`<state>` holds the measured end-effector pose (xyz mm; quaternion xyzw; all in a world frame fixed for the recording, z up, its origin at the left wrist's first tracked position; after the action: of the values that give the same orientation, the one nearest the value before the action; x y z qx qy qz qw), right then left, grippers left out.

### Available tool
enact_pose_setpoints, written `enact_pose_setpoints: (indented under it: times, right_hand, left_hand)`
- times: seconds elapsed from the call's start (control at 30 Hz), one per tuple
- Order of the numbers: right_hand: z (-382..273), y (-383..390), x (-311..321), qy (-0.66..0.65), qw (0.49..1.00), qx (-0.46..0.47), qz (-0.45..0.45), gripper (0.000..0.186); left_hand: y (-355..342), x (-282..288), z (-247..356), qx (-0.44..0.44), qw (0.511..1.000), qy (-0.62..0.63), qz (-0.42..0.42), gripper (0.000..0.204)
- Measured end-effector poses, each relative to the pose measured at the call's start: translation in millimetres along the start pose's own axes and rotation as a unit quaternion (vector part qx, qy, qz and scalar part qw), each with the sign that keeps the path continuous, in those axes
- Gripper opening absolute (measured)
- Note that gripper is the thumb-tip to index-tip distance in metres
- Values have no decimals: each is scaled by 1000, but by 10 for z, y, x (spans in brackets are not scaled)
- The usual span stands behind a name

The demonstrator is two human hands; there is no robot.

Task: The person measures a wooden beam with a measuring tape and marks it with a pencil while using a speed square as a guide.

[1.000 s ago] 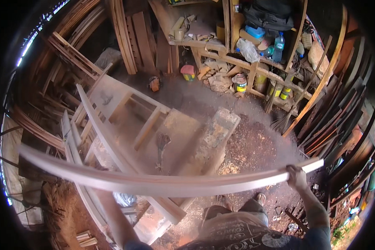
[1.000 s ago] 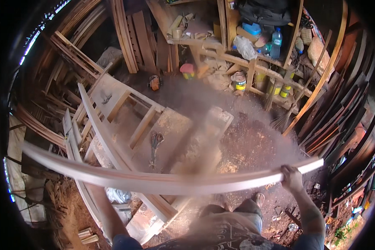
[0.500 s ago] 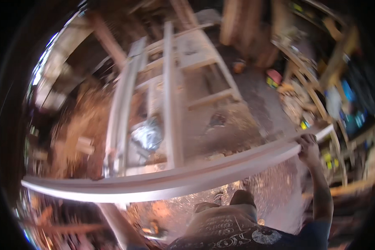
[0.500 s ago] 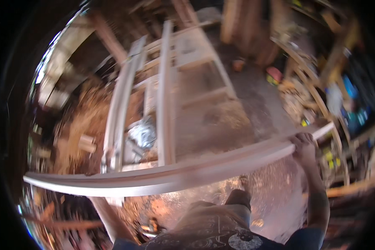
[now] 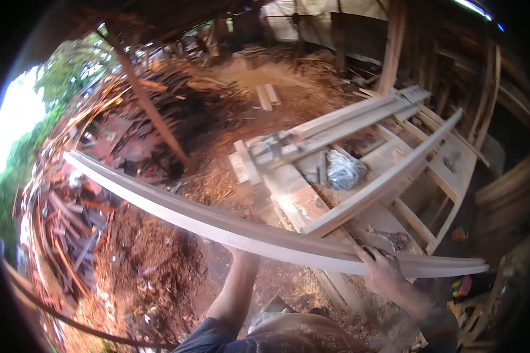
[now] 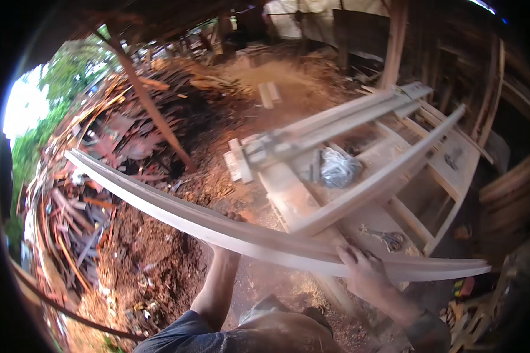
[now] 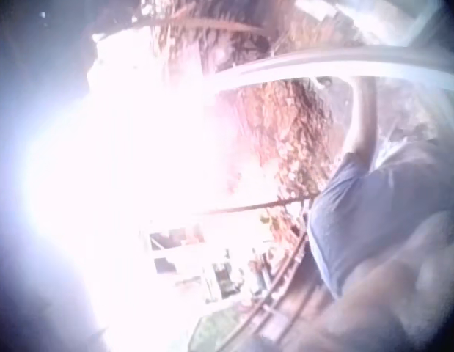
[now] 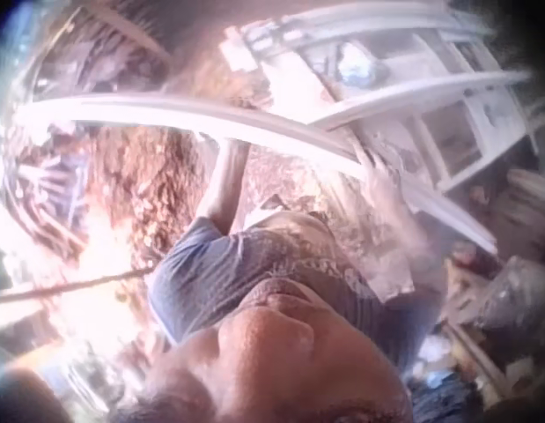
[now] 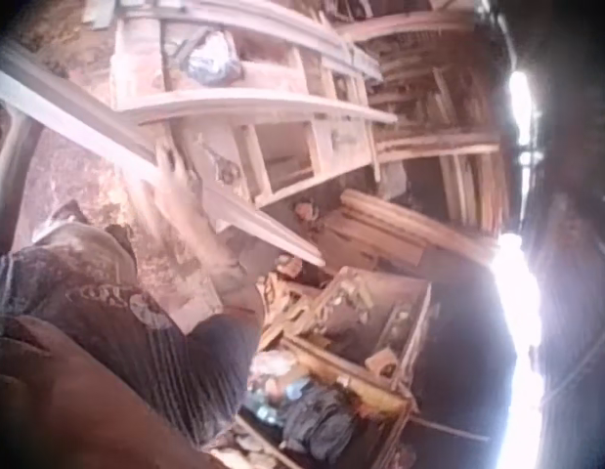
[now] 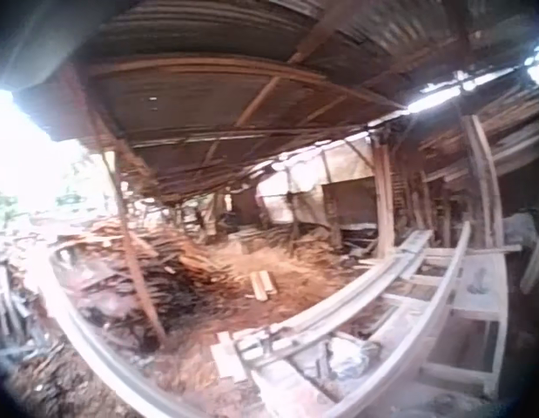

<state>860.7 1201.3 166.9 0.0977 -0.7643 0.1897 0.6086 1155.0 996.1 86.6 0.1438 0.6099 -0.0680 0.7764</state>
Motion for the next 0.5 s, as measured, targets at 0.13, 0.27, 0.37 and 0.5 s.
enact_pose_setpoints:
  times: [0.13,0.27,0.37,0.5]
  right_hand:
    - [88,61,-93,-58,998,30,-13,70]
    - [193,249,-347,-139,985,26,-95,57]
    - [348,391,-592,-151,980,18,-126,53]
    - [715,376,-870,-200,967,56,-145,64]
  left_hand:
    - [884,298,952,-234,922,-160,265,50]
    - [1484,414,2511,-355,859,-258,262,49]
    - [1658,776,2990,-328,853,-293,281,48]
    - [1470,1177,2692,-262,830,-367,329,47]
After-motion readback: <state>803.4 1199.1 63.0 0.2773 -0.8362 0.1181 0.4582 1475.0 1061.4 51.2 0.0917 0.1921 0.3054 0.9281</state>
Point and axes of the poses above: each hand's wrist, its own y-axis away from the middle knuckle, its own x-axis out of the back of the hand, z = x × y, the point moved 9 cm from there along -y, towards the middle knuckle, and after that the axes turned 15 degrees about x, right-handed, at the moved point
